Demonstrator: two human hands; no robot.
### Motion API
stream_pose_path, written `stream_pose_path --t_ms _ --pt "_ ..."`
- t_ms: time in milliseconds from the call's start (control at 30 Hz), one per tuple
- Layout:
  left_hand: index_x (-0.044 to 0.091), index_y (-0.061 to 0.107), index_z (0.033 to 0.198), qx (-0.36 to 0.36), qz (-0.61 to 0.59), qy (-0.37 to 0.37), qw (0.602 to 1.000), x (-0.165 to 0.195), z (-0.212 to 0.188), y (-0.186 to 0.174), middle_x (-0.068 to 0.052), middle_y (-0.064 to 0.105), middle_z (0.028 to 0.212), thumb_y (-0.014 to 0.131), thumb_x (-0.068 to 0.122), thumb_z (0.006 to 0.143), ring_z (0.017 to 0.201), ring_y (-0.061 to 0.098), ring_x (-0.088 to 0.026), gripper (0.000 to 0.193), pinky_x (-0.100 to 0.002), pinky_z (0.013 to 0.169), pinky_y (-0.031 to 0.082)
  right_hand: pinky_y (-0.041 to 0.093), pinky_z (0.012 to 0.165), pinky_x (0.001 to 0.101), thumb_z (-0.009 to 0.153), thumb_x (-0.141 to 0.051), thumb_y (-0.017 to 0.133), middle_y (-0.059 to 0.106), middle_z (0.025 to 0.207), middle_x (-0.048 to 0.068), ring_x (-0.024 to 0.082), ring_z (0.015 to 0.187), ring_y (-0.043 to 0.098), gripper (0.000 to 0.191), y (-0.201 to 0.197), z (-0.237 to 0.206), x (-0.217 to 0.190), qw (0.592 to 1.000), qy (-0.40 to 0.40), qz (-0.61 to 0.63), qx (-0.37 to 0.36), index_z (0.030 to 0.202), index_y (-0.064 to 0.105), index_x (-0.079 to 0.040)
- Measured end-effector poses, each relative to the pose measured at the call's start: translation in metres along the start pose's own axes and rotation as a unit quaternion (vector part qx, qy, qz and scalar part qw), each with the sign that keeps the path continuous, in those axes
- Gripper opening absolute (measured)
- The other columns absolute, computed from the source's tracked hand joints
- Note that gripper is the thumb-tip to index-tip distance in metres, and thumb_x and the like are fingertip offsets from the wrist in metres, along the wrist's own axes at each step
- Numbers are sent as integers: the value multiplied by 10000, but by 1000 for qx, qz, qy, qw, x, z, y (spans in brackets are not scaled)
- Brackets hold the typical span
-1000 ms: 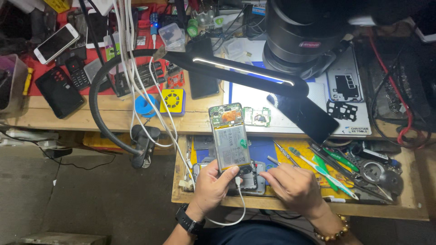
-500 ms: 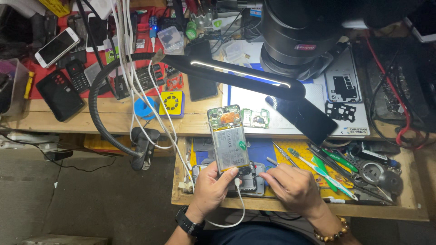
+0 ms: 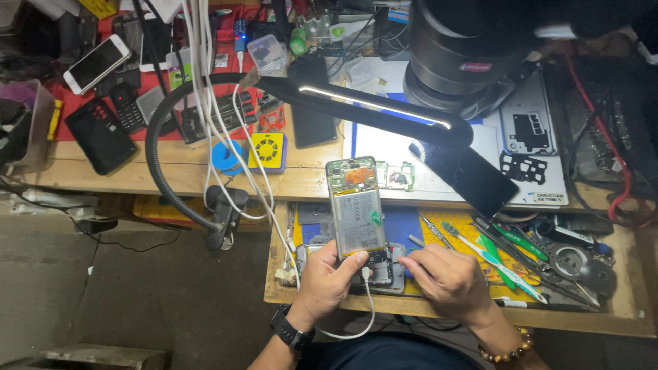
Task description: The person handles a disassembled smartphone, connecting a charging cable to the internal components to test the device. They manipulate the phone and cable, then place the phone on the workbench and connect another cable to a different device.
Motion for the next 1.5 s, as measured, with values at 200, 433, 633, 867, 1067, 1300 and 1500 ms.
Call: stream_pose_path --t_ms 200,433,633,867,1067,1300,1500 --pt "-49 694 1184 6 35 4 999 0 -2 -1 -82 763 1049 665 135 994 848 695 -99 266 -256 758 593 492 528 371 805 -77 787 669 712 85 256 594 647 100 0 0 -1 1000 3 4 -6 808 696 -35" --pt "-42 689 1182 0 14 5 1000 0 0 1 -72 760 1069 660 135 989 870 699 -91 264 -254 766 600 487 517 373 796 -76 781 668 705 86 255 583 644 89 -1 0 -1 1000 2 4 -6 808 702 -38" --pt "-43 696 1183 -3 32 7 999 3 -1 2 -78 763 1056 658 133 994 857 698 -96 260 -256 764 596 476 503 377 795 -83 789 656 686 84 253 564 632 98 -1 1 -1 1000 4 -3 -3 790 699 -43" --pt "-39 696 1176 -6 26 9 1000 4 -1 3 -65 763 1030 664 132 987 828 689 -82 257 -244 744 581 469 490 375 799 -92 791 642 671 75 240 543 618 107 -1 2 0 1000 -3 -12 -7 787 697 -43" --pt "-36 703 1165 5 61 13 998 3 -1 1 -56 762 993 677 127 981 809 682 -76 247 -239 729 568 474 492 365 803 -94 788 653 689 70 233 555 624 105 -1 3 1 1000 -2 -7 0 795 698 -43" --pt "-24 701 1167 3 69 15 997 2 -2 1 -44 764 1007 673 137 980 817 682 -74 248 -240 739 568 479 508 377 810 -91 783 649 693 75 249 569 627 101 -1 0 -2 1000 -2 0 -1 794 696 -45" --pt "-20 706 1163 3 66 16 998 9 -4 9 -43 763 1006 670 141 981 815 680 -75 246 -241 739 572 477 512 378 809 -103 795 649 691 79 256 576 632 112 0 -8 -9 1000 -5 7 11 796 699 -47"
Point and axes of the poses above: each hand's wrist, its own z-axis towards the middle knuckle, its own y-axis out of the palm, x = y × z, the point moved 2 cm from there along z, towards the middle knuckle
